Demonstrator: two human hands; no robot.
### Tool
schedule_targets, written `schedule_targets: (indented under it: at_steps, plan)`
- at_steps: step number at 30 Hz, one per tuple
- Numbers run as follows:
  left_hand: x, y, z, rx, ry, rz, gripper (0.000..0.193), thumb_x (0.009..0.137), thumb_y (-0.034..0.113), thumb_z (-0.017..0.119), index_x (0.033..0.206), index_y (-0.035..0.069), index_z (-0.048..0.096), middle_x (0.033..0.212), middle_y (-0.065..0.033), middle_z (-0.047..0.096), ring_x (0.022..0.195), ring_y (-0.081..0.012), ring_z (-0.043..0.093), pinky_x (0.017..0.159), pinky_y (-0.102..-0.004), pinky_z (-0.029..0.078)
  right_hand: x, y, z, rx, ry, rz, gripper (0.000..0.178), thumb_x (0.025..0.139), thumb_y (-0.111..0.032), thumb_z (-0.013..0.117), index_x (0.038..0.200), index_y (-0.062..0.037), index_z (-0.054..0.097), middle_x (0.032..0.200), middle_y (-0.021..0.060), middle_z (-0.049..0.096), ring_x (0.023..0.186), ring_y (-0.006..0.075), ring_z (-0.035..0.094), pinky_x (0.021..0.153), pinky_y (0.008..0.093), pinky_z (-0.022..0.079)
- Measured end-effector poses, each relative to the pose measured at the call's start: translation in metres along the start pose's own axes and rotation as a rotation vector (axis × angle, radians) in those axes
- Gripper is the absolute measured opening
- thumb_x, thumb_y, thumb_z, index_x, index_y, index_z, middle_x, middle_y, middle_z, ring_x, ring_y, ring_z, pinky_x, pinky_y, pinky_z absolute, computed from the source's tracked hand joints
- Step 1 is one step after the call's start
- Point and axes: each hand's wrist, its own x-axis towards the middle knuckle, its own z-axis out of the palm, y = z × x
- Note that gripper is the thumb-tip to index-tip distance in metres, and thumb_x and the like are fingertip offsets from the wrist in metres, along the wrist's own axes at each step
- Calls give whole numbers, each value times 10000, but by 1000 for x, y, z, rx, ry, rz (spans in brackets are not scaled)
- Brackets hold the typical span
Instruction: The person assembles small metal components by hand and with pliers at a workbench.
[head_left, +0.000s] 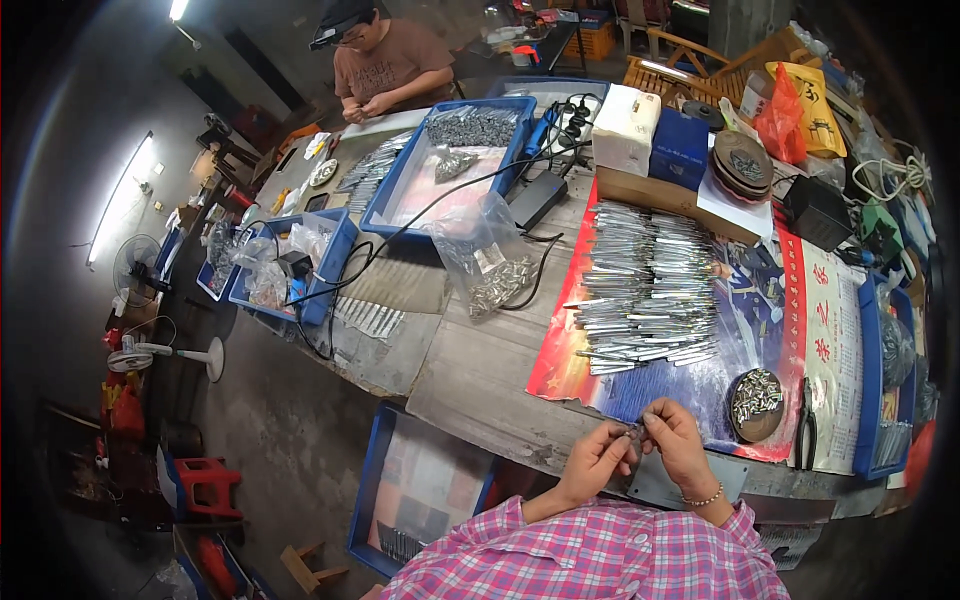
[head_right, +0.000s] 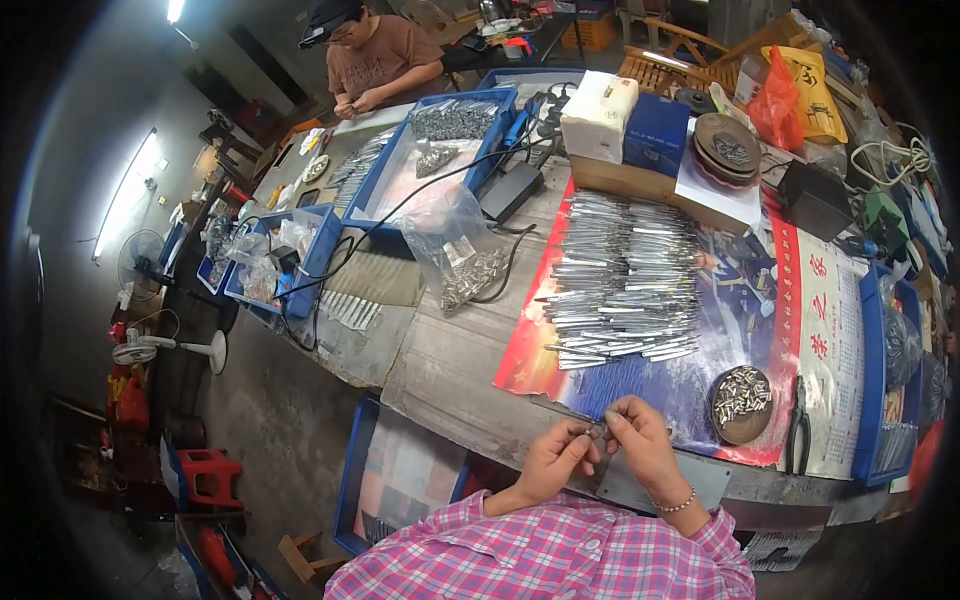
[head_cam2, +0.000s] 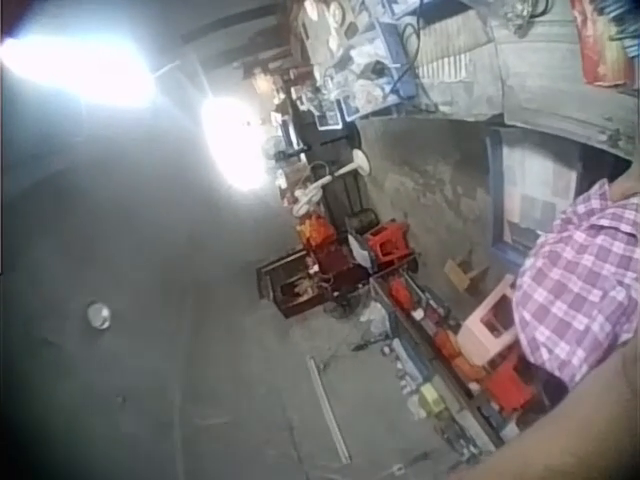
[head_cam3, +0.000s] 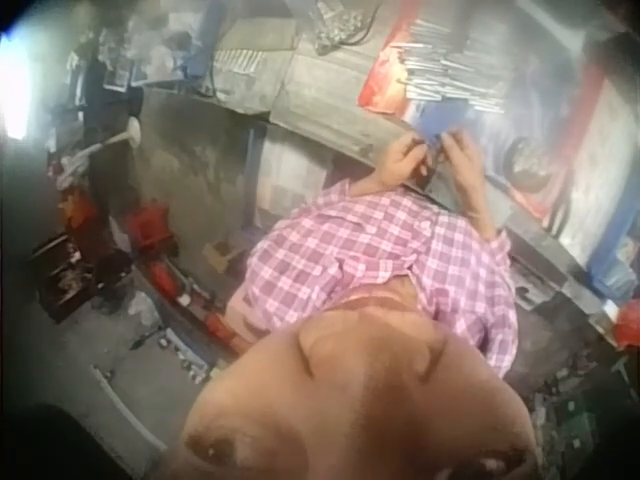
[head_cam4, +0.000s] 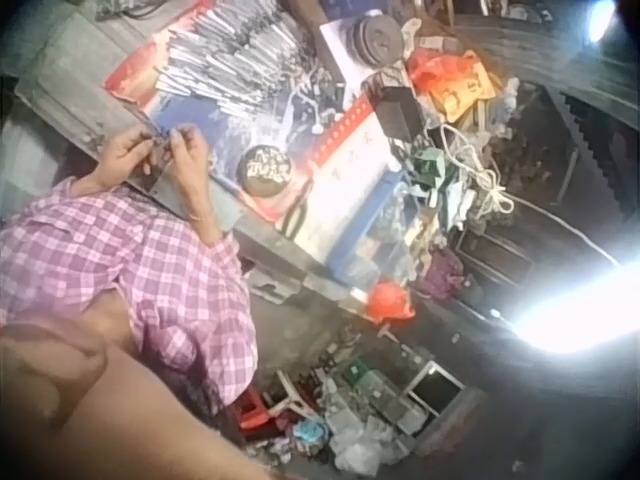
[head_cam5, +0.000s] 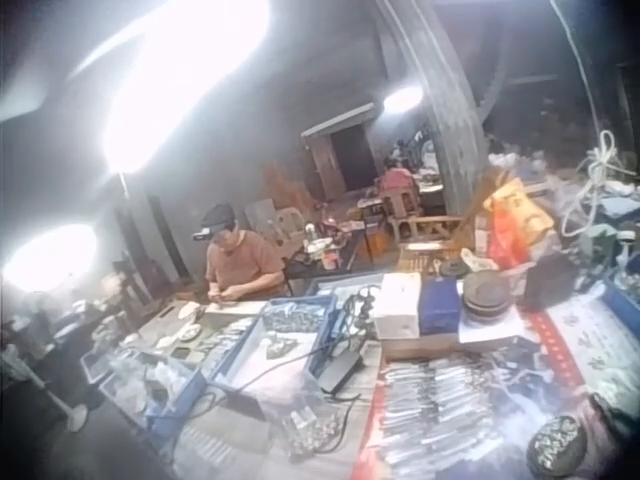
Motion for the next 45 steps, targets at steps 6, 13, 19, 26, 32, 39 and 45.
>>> schedule_targets:
  at_steps: [6, 13, 19, 26, 32, 39, 45]
  plan:
    - [-3, 5, 4, 9, -47, -3, 164, 933, 134, 426, 1020, 9, 486, 808, -42, 564, 632, -62, 516, 584, -188, 444, -6, 1, 6, 17, -44, -26, 150, 894, -166, 502, 854, -22, 507, 711, 7, 526, 593, 58, 478, 545, 193, 398]
    - [-3, 4, 6, -26, -25, 3, 168, 933, 143, 427, 1000, 2, 491, 783, -36, 563, 620, -59, 516, 566, -187, 440, -5, 7, 6, 41, -50, -14, 163, 899, -177, 495, 848, -22, 503, 698, 5, 523, 588, 57, 466, 545, 200, 394]
    - [-1, 0, 7, -39, -12, -20, 166, 930, 136, 431, 997, -1, 496, 744, -28, 554, 596, -54, 509, 546, -187, 426, -4, 9, 6, 71, -27, 2, 166, 901, -183, 490, 856, -23, 503, 693, 1, 519, 577, 55, 466, 534, 192, 392]
    - [1, -2, 7, -50, 3, -61, 149, 929, 134, 433, 974, 5, 494, 737, -28, 552, 585, -53, 503, 546, -186, 422, 0, 13, 4, 73, -30, 29, 163, 904, -181, 485, 876, -21, 498, 677, 1, 516, 566, 56, 468, 525, 191, 393]
    - [3, -2, 7, -22, -21, -45, 147, 927, 127, 433, 974, 1, 493, 737, -31, 554, 585, -55, 503, 546, -188, 422, 0, 14, 0, 69, -48, 34, 171, 908, -187, 479, 880, -19, 494, 681, 5, 528, 565, 53, 477, 526, 190, 397]
    - [2, 1, 12, -60, -2, -103, 162, 929, 135, 436, 987, -5, 491, 755, -34, 552, 604, -55, 502, 556, -187, 422, 0, 12, -1, 59, -67, 8, 193, 912, -208, 481, 892, -17, 495, 691, 2, 527, 573, 49, 478, 536, 184, 396]
    - [3, 0, 11, -47, -26, -101, 168, 932, 142, 433, 1005, -1, 482, 750, -31, 544, 604, -57, 499, 556, -188, 421, -1, 12, 0, -8, -43, -62, 319, 930, -327, 426, 885, -30, 532, 704, -11, 515, 573, 46, 460, 525, 176, 377]
